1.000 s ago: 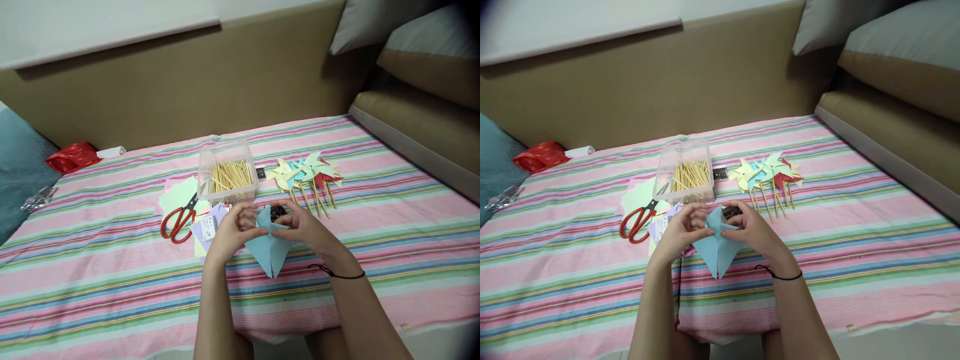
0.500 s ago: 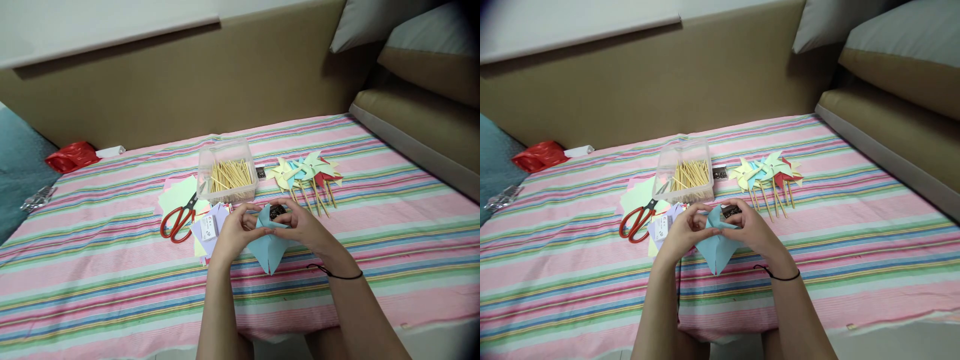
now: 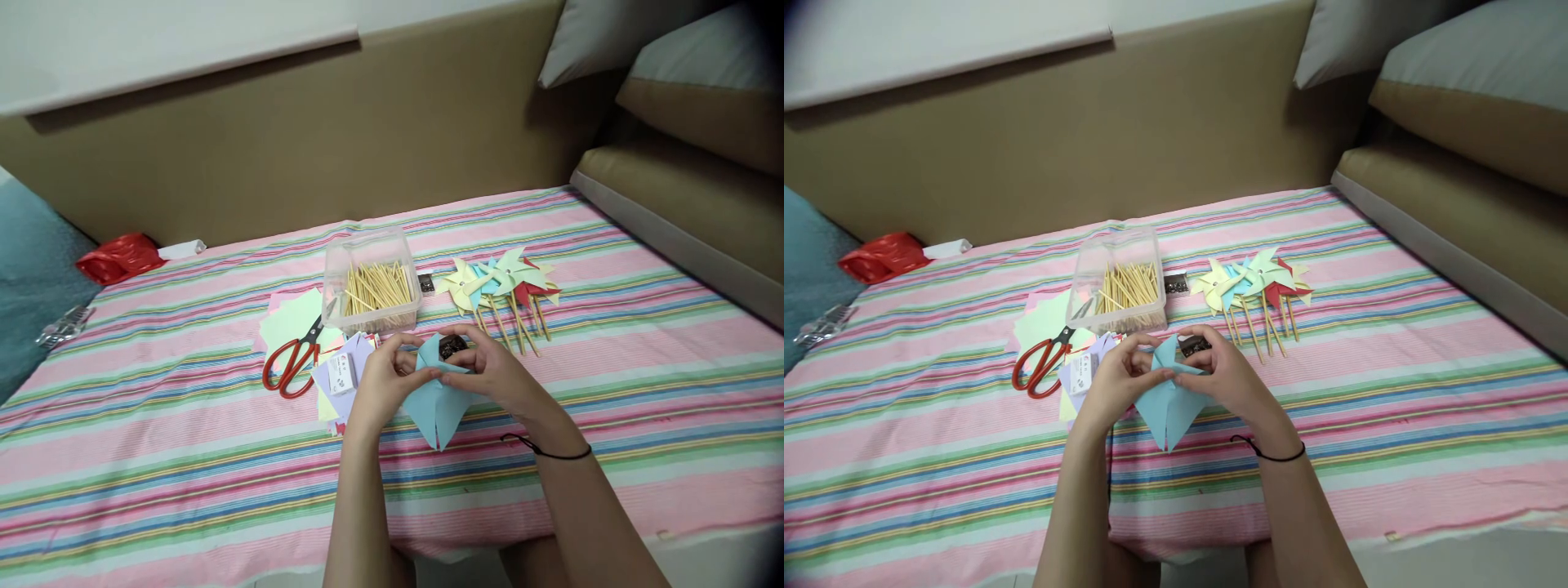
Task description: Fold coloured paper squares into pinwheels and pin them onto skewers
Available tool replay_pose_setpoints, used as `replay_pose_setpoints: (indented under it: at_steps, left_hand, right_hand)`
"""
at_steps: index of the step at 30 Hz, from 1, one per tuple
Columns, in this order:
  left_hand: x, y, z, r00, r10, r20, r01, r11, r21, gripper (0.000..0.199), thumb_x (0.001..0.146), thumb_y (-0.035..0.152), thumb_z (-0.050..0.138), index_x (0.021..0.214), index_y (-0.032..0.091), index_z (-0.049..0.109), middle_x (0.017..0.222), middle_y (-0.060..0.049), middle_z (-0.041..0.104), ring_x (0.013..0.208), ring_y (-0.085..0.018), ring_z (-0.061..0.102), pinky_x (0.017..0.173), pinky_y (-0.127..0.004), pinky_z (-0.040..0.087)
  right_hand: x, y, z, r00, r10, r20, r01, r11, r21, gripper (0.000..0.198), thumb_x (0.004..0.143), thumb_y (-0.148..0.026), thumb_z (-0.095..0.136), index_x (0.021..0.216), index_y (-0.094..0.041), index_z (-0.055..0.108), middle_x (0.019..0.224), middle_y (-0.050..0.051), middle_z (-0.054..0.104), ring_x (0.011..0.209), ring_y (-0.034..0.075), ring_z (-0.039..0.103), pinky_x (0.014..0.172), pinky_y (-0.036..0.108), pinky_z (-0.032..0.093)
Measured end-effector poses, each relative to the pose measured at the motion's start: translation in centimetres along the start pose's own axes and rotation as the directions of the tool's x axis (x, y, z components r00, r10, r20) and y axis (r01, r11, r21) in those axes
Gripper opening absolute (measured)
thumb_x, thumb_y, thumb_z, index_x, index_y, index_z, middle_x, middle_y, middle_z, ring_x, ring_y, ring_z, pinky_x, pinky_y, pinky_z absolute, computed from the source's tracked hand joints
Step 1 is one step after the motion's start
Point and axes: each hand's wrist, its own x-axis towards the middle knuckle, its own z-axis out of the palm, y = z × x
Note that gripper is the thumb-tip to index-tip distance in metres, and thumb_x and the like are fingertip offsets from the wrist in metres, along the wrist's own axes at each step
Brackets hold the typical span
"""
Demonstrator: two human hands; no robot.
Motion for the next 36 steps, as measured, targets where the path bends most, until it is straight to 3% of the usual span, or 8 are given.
replay_pose_setpoints:
  at_steps: [11,28,36]
  left_hand:
    - [-0.40,0.22,0.00,0.998,0.032,-0.046,-0.034,0.998,-0.044,0.059,0.064,0.032,0.078,0.113,0.022,0.046,0.061,0.006,0.058,0.055,-0.011,0.054,0.051,-0.020,0.038]
    - [-0.51,0.43,0.14,0.997,0.042,-0.059,-0.044,0.999,-0.031,0.057,0.068,0.032,0.075,0.115,0.022,0.044,0.062,0.006,0.058,0.055,-0.011,0.055,0.052,-0.020,0.039]
    - [-0.50,0.55,0.28,0.992,0.058,-0.109,-0.066,0.995,-0.074,0.058,0.065,0.032,0.078,0.110,0.024,0.043,0.055,0.010,0.054,0.046,-0.007,0.046,0.045,-0.018,0.032]
  right_hand:
    - [0.08,-0.20,0.18,0.999,-0.007,-0.046,0.007,1.000,0.011,0.061,0.069,-0.030,0.077,0.120,-0.024,0.045,0.079,0.003,0.073,0.072,0.020,0.070,0.060,0.029,0.050]
    - [0.12,-0.20,0.32,0.997,-0.002,-0.076,0.003,1.000,0.014,0.064,0.066,-0.030,0.080,0.120,-0.024,0.046,0.076,0.002,0.073,0.070,0.019,0.069,0.058,0.027,0.049]
    - [0.12,-0.12,0.47,0.997,0.040,-0.059,-0.042,0.998,-0.036,0.062,0.068,-0.028,0.076,0.122,-0.026,0.046,0.081,0.003,0.072,0.073,0.023,0.069,0.060,0.032,0.053]
